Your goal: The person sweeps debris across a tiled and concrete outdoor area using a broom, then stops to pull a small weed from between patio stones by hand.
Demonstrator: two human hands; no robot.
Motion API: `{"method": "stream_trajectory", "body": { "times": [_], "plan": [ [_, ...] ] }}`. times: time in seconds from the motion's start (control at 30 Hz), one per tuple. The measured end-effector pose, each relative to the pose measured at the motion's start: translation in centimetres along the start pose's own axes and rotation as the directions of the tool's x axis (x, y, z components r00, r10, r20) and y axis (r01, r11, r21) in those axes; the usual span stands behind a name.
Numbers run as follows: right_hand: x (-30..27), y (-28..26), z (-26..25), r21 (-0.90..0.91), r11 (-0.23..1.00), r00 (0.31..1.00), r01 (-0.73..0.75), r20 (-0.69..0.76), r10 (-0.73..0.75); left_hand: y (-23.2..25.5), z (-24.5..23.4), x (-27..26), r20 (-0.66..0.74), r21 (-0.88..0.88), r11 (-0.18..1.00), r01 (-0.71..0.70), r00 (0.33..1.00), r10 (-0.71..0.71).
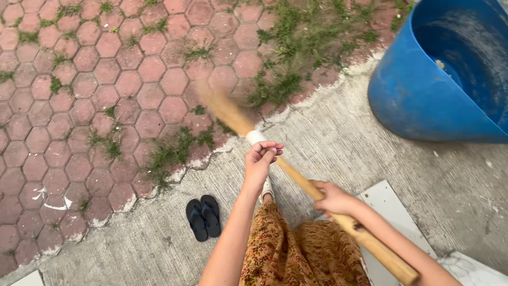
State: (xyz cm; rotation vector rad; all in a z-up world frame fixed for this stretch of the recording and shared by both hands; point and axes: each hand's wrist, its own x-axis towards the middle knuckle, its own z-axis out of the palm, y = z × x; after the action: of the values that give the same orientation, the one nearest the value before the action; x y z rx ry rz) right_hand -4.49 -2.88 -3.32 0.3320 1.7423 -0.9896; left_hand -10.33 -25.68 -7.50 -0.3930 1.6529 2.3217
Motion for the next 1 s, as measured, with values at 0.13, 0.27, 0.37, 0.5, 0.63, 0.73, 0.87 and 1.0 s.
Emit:
{"method": "stream_trajectory", "body": {
  "times": [0.13, 0.27, 0.37, 0.5, 0.63, 0.73, 0.87, 1.0],
  "plan": [
    [3.2, -1.9, -3.2, -0.065, 0.985, 0.964, -0.16, -0.223, 0.142, 2.8, -3.6, 3.5, -0.014, -0.023, 1.0, -0.014, 1.0, 0.014],
    [11.2, -6.5, -0.7, -0.409, 0.901, 0.977, -0.146, -0.2, 0.067, 4.6, -7.2, 5.1, -0.07, -0.034, 0.999, -0.022, 0.997, 0.02],
    [14.1, -12.4, 2.8, -0.435, 0.897, 0.997, -0.073, -0.006, 0.078, 5.4, -9.6, 6.0, -0.129, -0.056, 0.998, -0.002, 0.992, -0.006],
    [12.0, -18.1, 3.4, -0.237, 0.971, 0.995, 0.033, 0.099, -0.009, 6.4, -11.9, 6.8, -0.192, -0.061, 0.998, 0.014, 0.981, -0.026],
    [9.3, -20.4, 2.0, -0.194, 0.98, 0.996, 0.045, 0.091, -0.028, 8.0, -13.2, 9.0, -0.209, -0.142, 0.99, 0.001, 0.977, -0.031],
    [8.4, -19.4, -2.4, -0.135, 0.99, 0.998, -0.043, -0.056, 0.036, 9.1, -13.5, 9.7, -0.193, -0.092, 0.995, -0.025, 0.981, 0.006],
    [11.8, -15.0, -6.2, -0.047, 0.997, 0.964, -0.064, -0.26, 0.05, 10.0, -13.8, 10.0, -0.203, -0.142, 0.99, -0.009, 0.979, -0.021],
    [20.9, -13.5, -5.1, -0.096, 0.992, 0.956, -0.081, -0.29, 0.05, 9.8, -13.6, 10.7, -0.228, -0.17, 0.985, -0.006, 0.973, -0.034]
  ]
}}
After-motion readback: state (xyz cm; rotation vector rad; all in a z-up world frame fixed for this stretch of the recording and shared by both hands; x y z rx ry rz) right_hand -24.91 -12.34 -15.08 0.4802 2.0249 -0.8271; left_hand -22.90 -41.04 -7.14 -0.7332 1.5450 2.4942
